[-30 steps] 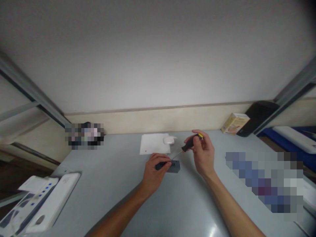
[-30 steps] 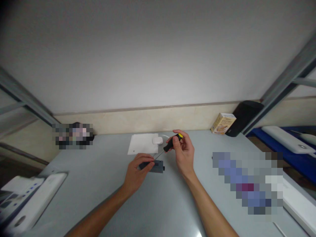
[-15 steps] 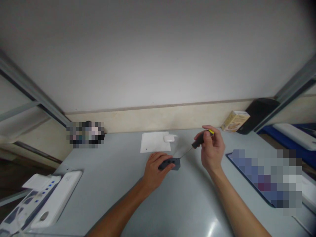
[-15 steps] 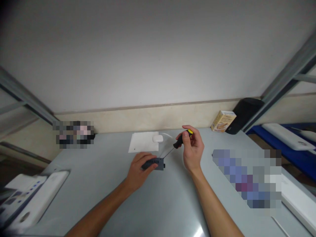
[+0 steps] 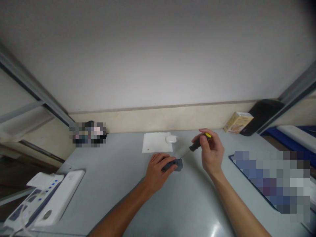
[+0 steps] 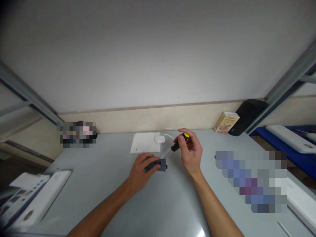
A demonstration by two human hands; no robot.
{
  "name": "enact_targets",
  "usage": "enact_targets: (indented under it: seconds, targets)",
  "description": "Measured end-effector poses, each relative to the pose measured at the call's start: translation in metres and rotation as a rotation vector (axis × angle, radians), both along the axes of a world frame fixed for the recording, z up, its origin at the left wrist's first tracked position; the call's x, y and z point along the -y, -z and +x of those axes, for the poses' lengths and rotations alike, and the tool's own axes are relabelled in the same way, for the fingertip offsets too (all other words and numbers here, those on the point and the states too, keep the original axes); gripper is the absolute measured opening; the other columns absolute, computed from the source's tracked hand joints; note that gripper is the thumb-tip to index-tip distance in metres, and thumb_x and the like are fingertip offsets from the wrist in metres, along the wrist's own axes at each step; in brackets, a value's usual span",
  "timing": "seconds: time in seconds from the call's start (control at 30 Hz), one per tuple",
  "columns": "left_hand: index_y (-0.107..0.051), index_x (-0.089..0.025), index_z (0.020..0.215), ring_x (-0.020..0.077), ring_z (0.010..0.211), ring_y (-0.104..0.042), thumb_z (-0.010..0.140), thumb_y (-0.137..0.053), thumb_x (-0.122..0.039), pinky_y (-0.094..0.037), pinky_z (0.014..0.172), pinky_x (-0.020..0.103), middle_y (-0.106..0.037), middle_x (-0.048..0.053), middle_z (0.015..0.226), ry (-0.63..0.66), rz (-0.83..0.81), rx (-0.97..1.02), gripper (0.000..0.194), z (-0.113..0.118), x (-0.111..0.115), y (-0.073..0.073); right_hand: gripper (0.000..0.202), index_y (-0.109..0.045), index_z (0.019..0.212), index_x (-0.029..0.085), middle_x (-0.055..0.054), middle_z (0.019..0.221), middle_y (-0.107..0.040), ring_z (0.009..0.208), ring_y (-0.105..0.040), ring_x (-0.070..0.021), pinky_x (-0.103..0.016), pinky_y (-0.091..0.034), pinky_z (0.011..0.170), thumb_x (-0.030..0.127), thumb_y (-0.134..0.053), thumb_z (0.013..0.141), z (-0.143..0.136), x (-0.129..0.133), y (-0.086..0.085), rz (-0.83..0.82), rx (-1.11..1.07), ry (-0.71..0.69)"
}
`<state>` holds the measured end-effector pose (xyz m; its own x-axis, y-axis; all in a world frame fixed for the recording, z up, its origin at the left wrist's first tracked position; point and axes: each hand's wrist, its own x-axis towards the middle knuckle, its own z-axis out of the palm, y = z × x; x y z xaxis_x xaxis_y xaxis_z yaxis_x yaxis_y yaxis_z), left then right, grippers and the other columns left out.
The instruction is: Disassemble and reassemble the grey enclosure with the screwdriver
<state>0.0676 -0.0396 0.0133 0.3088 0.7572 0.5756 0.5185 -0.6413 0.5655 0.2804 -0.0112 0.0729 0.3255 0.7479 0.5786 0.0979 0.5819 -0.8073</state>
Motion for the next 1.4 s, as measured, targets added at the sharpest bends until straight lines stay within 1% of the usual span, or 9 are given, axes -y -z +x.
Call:
enact_targets:
  seconds: [0.23, 0.37, 0.43, 0.6, 0.7, 0.83, 1.07, 1.23, 1.4]
  targets:
    - [-0.072, -0.031, 0.126, 0.0234, 0.103, -0.061, 0.101, -0.063, -0.031, -0.05, 0.095, 0.041, -0.073, 0.005, 0.106, 0.021, 0.084, -0.199, 0.027, -0.002, 0.001, -0.005, 0.04, -0.066, 0.134, 0.029, -0.005, 0.099, -0.063, 0.086, -0.06, -0.0187, -0.032, -0.052, 0.073, 0.046, -0.062, 0.098, 0.003, 0.0, 0.002, -0.04, -0.009, -0.229]
    - [-0.071, -0.031, 0.128, 0.0227, 0.102, -0.062, 0.102, -0.061, -0.032, -0.05, 0.093, 0.039, -0.072, 0.006, 0.107, 0.031, 0.122, -0.266, 0.028, -0.004, 0.0, -0.006, 0.038, -0.068, 0.128, 0.027, -0.006, 0.094, -0.063, 0.087, -0.06, -0.0211, -0.034, -0.051, 0.076, 0.05, -0.059, 0.099, 0.006, -0.001, 0.001, -0.067, -0.053, -0.385]
    - [-0.07, -0.03, 0.128, 0.0222, 0.101, -0.063, 0.102, -0.061, -0.033, -0.049, 0.092, 0.038, -0.072, 0.006, 0.107, 0.033, 0.139, -0.298, 0.028, -0.006, -0.001, -0.006, 0.034, -0.07, 0.12, 0.027, -0.006, 0.094, -0.063, 0.087, -0.06, -0.0206, -0.034, -0.051, 0.078, 0.052, -0.059, 0.098, 0.007, -0.003, 0.001, -0.074, -0.057, -0.348]
    - [-0.069, -0.028, 0.126, 0.0202, 0.096, -0.064, 0.104, -0.058, -0.033, -0.048, 0.09, 0.036, -0.071, 0.005, 0.105, 0.037, 0.214, -0.376, 0.025, -0.007, -0.004, -0.007, 0.043, -0.07, 0.113, 0.024, 0.0, 0.081, -0.058, 0.069, -0.052, -0.014, -0.025, -0.045, 0.062, 0.058, -0.073, 0.087, 0.011, -0.019, 0.009, -0.234, -0.063, 0.002]
    - [-0.068, -0.026, 0.124, 0.0194, 0.095, -0.064, 0.104, -0.056, -0.032, -0.048, 0.088, 0.036, -0.07, 0.005, 0.103, 0.033, 0.251, -0.42, 0.024, -0.006, -0.005, -0.008, 0.052, -0.07, 0.107, 0.021, 0.005, 0.066, -0.05, 0.057, -0.044, -0.0109, -0.022, -0.038, 0.052, 0.064, -0.077, 0.079, 0.014, -0.031, 0.022, -0.358, -0.194, 0.038]
    - [-0.066, -0.028, 0.125, 0.02, 0.094, -0.063, 0.104, -0.055, -0.032, -0.047, 0.085, 0.037, -0.069, 0.004, 0.102, 0.022, 0.258, -0.485, 0.025, -0.005, -0.004, -0.009, 0.052, -0.069, 0.102, 0.019, 0.005, 0.063, -0.053, 0.054, -0.044, -0.0096, -0.021, -0.033, 0.049, 0.063, -0.078, 0.077, 0.014, -0.041, 0.037, -0.421, -0.329, 0.079]
    - [-0.063, -0.029, 0.129, 0.0216, 0.094, -0.06, 0.104, -0.054, -0.031, -0.045, 0.083, 0.038, -0.069, 0.003, 0.099, 0.031, 0.254, -0.557, 0.026, -0.007, -0.005, -0.013, 0.057, -0.067, 0.121, 0.019, 0.0, 0.07, -0.066, 0.058, -0.049, -0.0129, -0.025, -0.038, 0.055, 0.063, -0.07, 0.084, -0.006, -0.037, 0.052, -0.495, -0.154, -0.113]
    - [-0.056, -0.032, 0.141, 0.0219, 0.095, -0.06, 0.105, -0.054, -0.031, -0.047, 0.083, 0.038, -0.071, 0.003, 0.105, 0.058, 0.264, -0.585, 0.036, -0.01, -0.007, -0.014, 0.057, -0.069, 0.122, 0.016, 0.001, 0.065, -0.062, 0.062, -0.052, -0.0156, -0.028, -0.043, 0.062, 0.059, -0.071, 0.084, -0.022, -0.03, 0.055, -0.527, 0.012, -0.229]
    - [-0.058, -0.029, 0.141, 0.022, 0.099, -0.063, 0.106, -0.052, -0.03, -0.05, 0.086, 0.038, -0.071, 0.006, 0.11, 0.096, 0.276, -0.548, 0.036, -0.012, -0.005, -0.016, 0.053, -0.067, 0.12, 0.017, -0.002, 0.078, -0.066, 0.067, -0.053, -0.0157, -0.029, -0.044, 0.064, 0.057, -0.069, 0.086, -0.03, -0.026, 0.061, -0.522, 0.048, -0.336]
